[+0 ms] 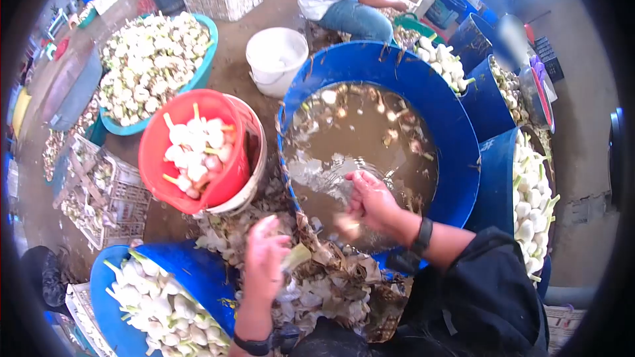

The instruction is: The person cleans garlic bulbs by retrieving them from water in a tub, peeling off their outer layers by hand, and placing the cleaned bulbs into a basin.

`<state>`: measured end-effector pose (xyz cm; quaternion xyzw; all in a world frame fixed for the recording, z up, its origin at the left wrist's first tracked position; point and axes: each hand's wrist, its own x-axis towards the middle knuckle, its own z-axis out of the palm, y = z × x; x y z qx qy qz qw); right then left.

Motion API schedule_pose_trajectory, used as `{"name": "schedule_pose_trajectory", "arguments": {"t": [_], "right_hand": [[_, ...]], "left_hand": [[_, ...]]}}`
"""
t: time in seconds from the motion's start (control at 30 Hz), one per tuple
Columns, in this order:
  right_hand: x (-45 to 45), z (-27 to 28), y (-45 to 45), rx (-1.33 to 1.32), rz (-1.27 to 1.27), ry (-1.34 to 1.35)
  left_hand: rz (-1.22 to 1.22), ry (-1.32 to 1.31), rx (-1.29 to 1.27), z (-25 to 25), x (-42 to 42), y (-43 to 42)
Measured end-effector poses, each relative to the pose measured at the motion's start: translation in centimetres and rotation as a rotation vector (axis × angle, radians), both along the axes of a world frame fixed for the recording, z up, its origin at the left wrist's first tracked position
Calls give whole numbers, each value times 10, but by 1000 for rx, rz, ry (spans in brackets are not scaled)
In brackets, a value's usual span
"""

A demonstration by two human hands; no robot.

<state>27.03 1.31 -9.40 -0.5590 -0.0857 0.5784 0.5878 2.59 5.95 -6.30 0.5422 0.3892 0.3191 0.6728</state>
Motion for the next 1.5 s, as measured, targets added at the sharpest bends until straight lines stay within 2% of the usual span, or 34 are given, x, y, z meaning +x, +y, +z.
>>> {"name": "schedule_pose_trajectory", "arguments": {"t": [0.07, 0.13, 0.2, 0.27, 0.33, 0.4, 0.53, 0.67, 0.7, 0.73, 0.77, 0.87, 0.9, 0.93, 0.97, 1.0, 1.03, 1.1, 1.13, 1.2, 1.23, 1.27, 1.3, 1.33, 1.37, 1.43, 1.5], "right_hand": [[-49, 51, 19, 235, -176, 149], [-83, 75, 27, 271, -4, -278], [-109, 72, 27, 551, 256, -953], [-108, 78, 20, 507, 857, -1182], [-112, 74, 10, 501, 912, -1188], [-111, 66, 6, 510, 1168, -1200], [-119, 54, 1, 452, 1149, -1284], [-118, 57, 9, 273, 1077, -1125], [-117, 49, 11, 77, 995, -630], [-117, 42, 13, -110, 879, -141], [-115, 37, 13, -143, 889, -56], [-113, 53, 10, -70, 868, -88], [-115, 32, 6, 281, 912, -513], [-122, 35, 4, 417, 766, -750], [-121, 42, 6, 523, 724, -963], [-120, 49, 12, 627, 665, -1178], [-121, 47, 14, 625, 674, -1165], [-121, 40, 11, 448, 770, -832], [-121, 24, 9, 302, 687, -740], [-115, 29, 22, 48, 780, -475], [-114, 21, 24, -41, 776, -307], [-114, 13, 26, -122, 768, -139], [-115, 21, 28, -149, 714, -57], [-116, 16, 27, -136, 708, -38], [-119, 21, 27, -124, 670, -50], [-123, 34, 26, -112, 639, -61], [-121, 38, 26, -126, 656, -135]], "left_hand": [[-101, -25, 69, 8, 19, -12], [5, -151, 62, 24, 25, -14], [371, -61, -41, 36, 15, -7], [297, 52, 7, 28, -15, 2], [274, 62, -24, 27, -27, -3], [148, 183, -22, 21, -34, -9], [150, 190, -26, 14, -31, -12], [143, 74, -107, 2, -35, -10], [146, 77, -115, 3, -34, -10], [123, 88, -15, 7, -32, -9], [106, 106, 85, 9, -33, -7], [-6, 159, 469, 0, -43, 5], [21, 60, 194, 4, -44, 5], [47, -49, -80, 7, -45, 3], [-21, 197, -203, 3, -52, 4], [-6, 208, -214, 4, -56, 4], [-67, 202, -191, 5, -59, 5], [-163, 200, -173, 8, -64, 1], [-170, 198, -199, 7, -63, -3], [-67, 155, 142, 5, -60, -13], [-33, 116, 111, 7, -59, -15], [-132, 254, 432, 13, -63, -8], [-138, 319, 644, 12, -62, -5], [-141, 387, 860, 11, -62, -4], [-141, 390, 848, 14, -60, -5], [-168, 612, 795, 26, -55, -9], [-150, 670, 828, 31, -50, -12]]}}
